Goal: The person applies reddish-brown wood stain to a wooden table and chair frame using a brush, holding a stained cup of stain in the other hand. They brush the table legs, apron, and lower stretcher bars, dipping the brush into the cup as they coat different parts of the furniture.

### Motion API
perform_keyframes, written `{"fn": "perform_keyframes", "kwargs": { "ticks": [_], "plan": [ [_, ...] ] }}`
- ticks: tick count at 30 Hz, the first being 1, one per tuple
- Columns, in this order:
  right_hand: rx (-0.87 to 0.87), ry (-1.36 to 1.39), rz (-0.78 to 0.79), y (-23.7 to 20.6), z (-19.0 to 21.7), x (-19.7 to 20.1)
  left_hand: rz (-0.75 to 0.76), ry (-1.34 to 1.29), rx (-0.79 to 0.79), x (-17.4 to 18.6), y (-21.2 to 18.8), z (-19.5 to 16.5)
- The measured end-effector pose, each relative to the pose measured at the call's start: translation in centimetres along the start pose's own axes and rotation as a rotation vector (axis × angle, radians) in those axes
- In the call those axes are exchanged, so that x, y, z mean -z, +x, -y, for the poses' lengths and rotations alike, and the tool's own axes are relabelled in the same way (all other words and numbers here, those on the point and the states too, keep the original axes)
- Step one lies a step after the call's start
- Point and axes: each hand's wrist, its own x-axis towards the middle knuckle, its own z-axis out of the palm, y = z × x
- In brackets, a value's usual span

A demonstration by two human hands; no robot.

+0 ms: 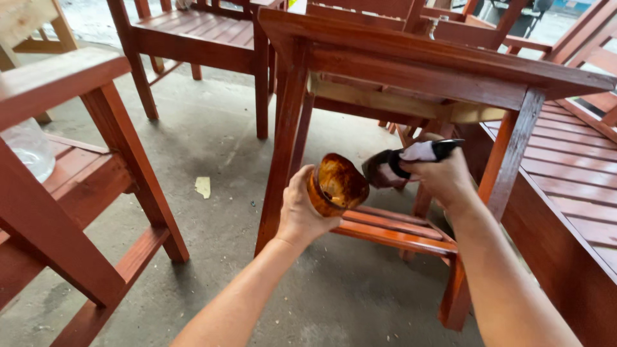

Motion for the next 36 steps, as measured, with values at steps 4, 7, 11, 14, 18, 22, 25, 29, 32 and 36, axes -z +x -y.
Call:
{"fn": "perform_keyframes", "kwargs": {
  "ticks": [4,7,11,14,18,22,25,29,32,36],
  "plan": [
    [0.126,0.179,0.160,-2.3,6.0,1.9,0.024,0.152,-0.034,-1.0,-0.4,1.6],
    [0.336,0.128,0.452,-4.0,9.4,2.2,-0.019,0.121,-0.277,-1.7,-0.5,2.7],
    [0.296,-0.162,0.642,-5.2,10.8,-0.6,-0.065,0.144,-0.453,-2.5,-0.7,3.3],
    [0.286,-0.353,0.718,-6.0,10.1,-3.2,-0.077,0.147,-0.469,-2.6,-0.8,3.1],
    [0.286,-0.459,0.727,-6.6,9.1,-5.2,-0.078,0.104,-0.483,-2.1,-0.9,2.6],
    [0.166,-0.447,0.606,-7.0,7.4,-6.4,-0.079,0.123,-0.439,-1.9,-1.1,2.2],
    [0.141,-0.342,0.571,-6.2,5.6,-5.7,-0.034,0.126,-0.271,-1.8,-0.9,1.9],
    [0.118,-0.041,0.277,-4.4,2.4,-2.3,-0.014,0.124,0.006,-1.7,-0.3,1.8],
    [0.026,0.354,0.006,-2.2,-0.3,1.4,-0.045,0.142,0.029,-1.1,-0.1,1.9],
    [-0.381,0.547,-0.315,-0.8,-5.2,3.8,0.007,0.221,0.007,0.1,0.2,1.4]
  ]
}}
